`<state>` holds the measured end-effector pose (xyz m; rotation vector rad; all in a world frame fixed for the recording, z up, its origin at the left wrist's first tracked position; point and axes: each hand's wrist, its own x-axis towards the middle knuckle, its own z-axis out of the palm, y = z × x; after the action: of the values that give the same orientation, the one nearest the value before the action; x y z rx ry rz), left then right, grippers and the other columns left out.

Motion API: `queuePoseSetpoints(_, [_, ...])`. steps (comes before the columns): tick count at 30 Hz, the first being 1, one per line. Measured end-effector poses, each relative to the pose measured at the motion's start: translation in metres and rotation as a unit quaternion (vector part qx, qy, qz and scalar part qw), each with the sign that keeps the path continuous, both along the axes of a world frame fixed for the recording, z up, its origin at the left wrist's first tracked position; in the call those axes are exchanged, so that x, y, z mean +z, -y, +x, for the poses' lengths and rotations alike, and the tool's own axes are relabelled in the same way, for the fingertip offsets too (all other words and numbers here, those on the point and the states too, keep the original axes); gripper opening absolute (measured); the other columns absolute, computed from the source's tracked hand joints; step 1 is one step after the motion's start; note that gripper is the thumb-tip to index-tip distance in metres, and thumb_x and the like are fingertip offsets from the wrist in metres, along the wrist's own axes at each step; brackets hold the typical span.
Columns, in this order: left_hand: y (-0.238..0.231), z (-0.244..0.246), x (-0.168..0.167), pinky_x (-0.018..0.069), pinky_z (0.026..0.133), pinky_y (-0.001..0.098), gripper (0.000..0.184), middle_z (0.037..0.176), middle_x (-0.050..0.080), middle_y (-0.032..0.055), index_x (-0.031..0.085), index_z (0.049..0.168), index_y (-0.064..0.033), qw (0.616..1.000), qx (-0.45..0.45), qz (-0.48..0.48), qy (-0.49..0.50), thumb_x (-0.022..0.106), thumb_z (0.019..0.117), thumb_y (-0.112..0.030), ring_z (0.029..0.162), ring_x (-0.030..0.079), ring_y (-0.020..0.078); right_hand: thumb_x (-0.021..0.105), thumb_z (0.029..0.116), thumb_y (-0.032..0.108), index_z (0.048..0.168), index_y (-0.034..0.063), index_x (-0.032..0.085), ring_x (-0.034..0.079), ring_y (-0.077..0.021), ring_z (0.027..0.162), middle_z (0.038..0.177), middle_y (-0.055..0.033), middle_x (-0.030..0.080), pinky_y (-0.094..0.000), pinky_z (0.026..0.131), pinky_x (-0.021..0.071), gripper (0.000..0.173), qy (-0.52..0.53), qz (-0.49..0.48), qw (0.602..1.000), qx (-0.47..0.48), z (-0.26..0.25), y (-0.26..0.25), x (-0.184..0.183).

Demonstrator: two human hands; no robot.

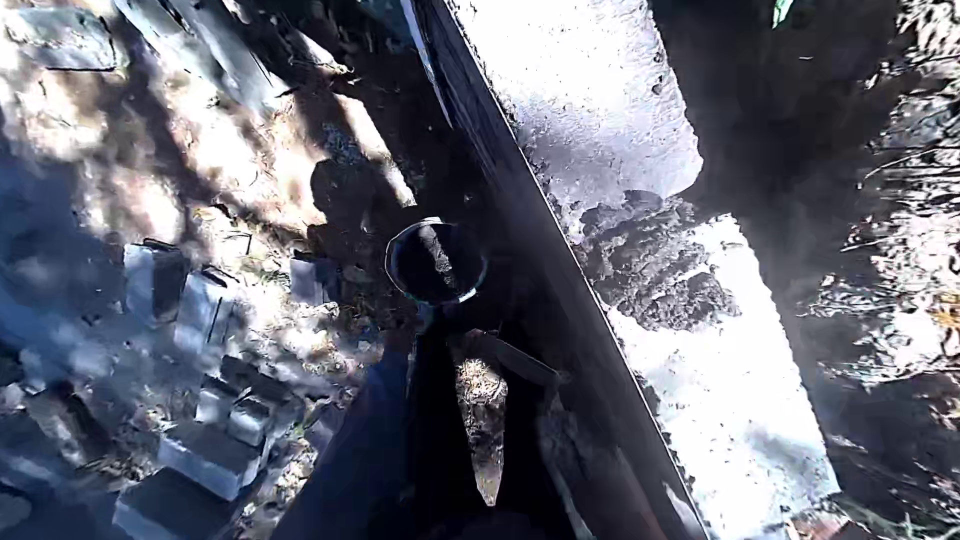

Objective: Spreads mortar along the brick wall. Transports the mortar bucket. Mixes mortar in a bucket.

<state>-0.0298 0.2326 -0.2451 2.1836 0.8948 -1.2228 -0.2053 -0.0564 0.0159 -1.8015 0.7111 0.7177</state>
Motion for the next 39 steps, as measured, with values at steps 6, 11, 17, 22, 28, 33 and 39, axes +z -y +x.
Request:
queuePoseSetpoints(6, [-0.023, 0.0, -0.166, 0.0536, 0.092, 0.051, 0.06, 0.132, 0.059, 0.0241, 0.044, 0.148, -0.0011, 0.95, 0.298, -0.089, 0.024, 0.065, 0.1014, -0.032, 0.111, 0.062, 0.0335, 0.044, 0.1069, 0.028, 0.133, -0.0015, 0.065, 0.073, -0.0409, 0.094, 0.103, -0.0237, 0.074, -0.063, 0.085, 0.056, 0.045, -0.176, -0.086, 0.981, 0.011, 0.003, -0.091, -0.12])
queuePoseSetpoints(11, [-0.025, 0.025, -0.226, 0.0585, 0.075, 0.047, 0.048, 0.115, 0.064, 0.0229, 0.051, 0.138, -0.0003, 0.948, 0.285, -0.135, -0.04, 0.066, 0.0994, -0.024, 0.091, 0.067, 0.0305, 0.05, 0.1062, 0.035, 0.142, 0.0043, 0.06, 0.072, -0.0389, 0.104, 0.116, -0.0207, 0.073, -0.0644, 0.092, 0.054, 0.048, -0.189, -0.091, 0.977, 0.024, 0.035, -0.123, -0.171])
queuePoseSetpoints(17, [-0.029, 0.055, -0.076, 0.0526, 0.097, 0.0484, 0.042, 0.125, 0.064, 0.0257, 0.055, 0.135, 0.0067, 0.975, 0.151, -0.159, 0.033, 0.06, 0.1039, -0.021, 0.112, 0.064, 0.0316, 0.039, 0.1084, 0.035, 0.15, 0.0115, 0.054, 0.071, -0.0403, 0.106, 0.136, -0.0183, 0.065, -0.0591, 0.086, 0.0574, 0.05, -0.088, -0.27, 0.94, 0.191, 0.16, -0.144, -0.162])
queuePoseSetpoints(22, [-0.072, 0.045, 0.143, 0.0554, 0.074, 0.0398, 0.033, 0.1, 0.061, 0.0198, 0.053, 0.126, 0.01, 0.967, 0.114, -0.208, 0.095, 0.059, 0.1011, -0.011, 0.082, 0.062, 0.0222, 0.054, 0.103, 0.013, 0.156, 0.0064, 0.042, 0.057, -0.0496, 0.126, 0.148, -0.0272, 0.05, -0.065, 0.095, 0.0509, 0.055, -0.037, -0.22, 0.926, 0.304, 0.243, -0.162, -0.095])
queuePoseSetpoints(28, [-0.08, 0.049, 0.304, 0.0488, 0.102, 0.0425, 0.045, 0.127, 0.059, 0.0273, 0.051, 0.134, 0.0123, 0.917, 0.145, -0.238, 0.287, 0.063, 0.0941, -0.005, 0.116, 0.059, 0.0285, 0.049, 0.1033, 0.011, 0.14, -0.0072, 0.053, 0.059, -0.0481, 0.124, 0.14, -0.032, 0.055, -0.0623, 0.096, 0.0516, 0.041, -0.105, -0.254, 0.932, 0.237, 0.272, -0.205, 0.022])
queuePoseSetpoints(33, [-0.083, 0.042, 0.346, 0.0526, 0.091, 0.0408, 0.036, 0.11, 0.064, 0.023, 0.056, 0.123, 0.0131, 0.896, 0.118, -0.27, 0.331, 0.064, 0.0925, -0.004, 0.099, 0.063, 0.0237, 0.051, 0.1032, 0.021, 0.136, -0.0068, 0.057, 0.061, -0.0476, 0.121, 0.133, -0.0316, 0.06, -0.0636, 0.097, 0.0493, 0.043, -0.053, -0.303, 0.922, 0.235, 0.262, -0.185, 0.125])
queuePoseSetpoints(39, [-0.085, 0.037, 0.375, 0.0542, 0.09, 0.035, 0.045, 0.111, 0.064, 0.0192, 0.052, 0.128, 0.0121, 0.848, 0.116, -0.334, 0.395, 0.062, 0.0888, -0.007, 0.099, 0.064, 0.0167, 0.054, 0.1016, 0.022, 0.128, -0.007, 0.062, 0.06, -0.0473, 0.122, 0.131, -0.0315, 0.061, -0.0646, 0.097, 0.0489, 0.04, -0.013, -0.314, 0.921, 0.229, 0.243, -0.186, 0.15])
